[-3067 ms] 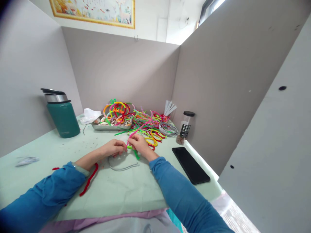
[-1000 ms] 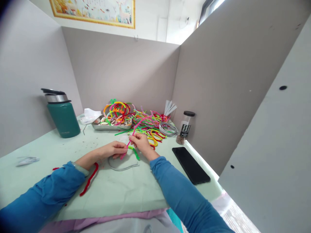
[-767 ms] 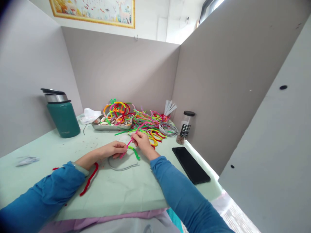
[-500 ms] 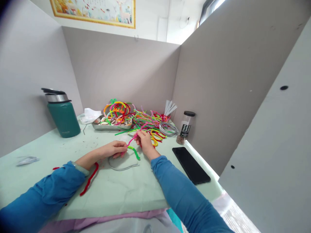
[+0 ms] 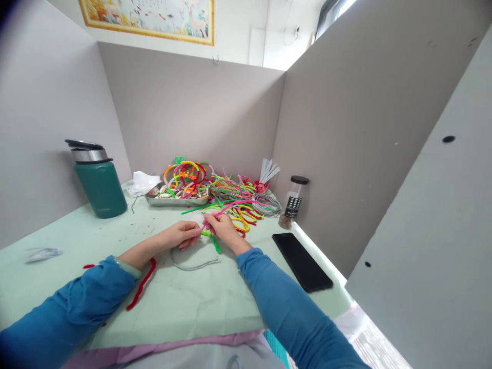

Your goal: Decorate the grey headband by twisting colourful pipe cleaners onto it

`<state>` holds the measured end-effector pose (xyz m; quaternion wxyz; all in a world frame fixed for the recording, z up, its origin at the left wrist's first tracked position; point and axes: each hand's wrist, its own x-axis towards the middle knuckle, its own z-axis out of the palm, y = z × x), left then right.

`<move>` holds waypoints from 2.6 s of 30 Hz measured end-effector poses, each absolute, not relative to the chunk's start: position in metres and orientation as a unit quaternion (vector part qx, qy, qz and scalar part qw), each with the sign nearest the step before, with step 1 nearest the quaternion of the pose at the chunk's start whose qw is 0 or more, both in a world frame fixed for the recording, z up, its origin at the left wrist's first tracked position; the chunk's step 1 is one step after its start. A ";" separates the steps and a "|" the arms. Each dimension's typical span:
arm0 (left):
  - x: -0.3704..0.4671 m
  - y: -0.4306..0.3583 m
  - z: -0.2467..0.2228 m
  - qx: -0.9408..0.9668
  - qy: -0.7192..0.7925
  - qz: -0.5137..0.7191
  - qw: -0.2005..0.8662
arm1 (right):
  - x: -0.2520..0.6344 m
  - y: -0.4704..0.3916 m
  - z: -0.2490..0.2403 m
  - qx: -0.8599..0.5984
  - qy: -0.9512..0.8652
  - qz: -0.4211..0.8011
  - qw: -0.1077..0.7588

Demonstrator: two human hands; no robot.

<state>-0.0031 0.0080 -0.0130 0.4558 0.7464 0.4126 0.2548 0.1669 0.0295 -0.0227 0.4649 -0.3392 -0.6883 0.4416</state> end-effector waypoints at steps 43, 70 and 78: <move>-0.014 0.022 -0.018 0.804 0.538 0.232 0.103 | 0.164 0.035 -0.026 -0.365 -0.694 0.418 0.459; -0.006 0.013 -0.014 0.743 0.525 0.249 0.330 | 0.163 0.032 -0.029 -0.374 -0.715 0.387 0.446; -0.008 0.013 -0.015 0.753 0.523 0.233 0.325 | 0.164 0.030 -0.026 -0.360 -0.731 0.388 0.431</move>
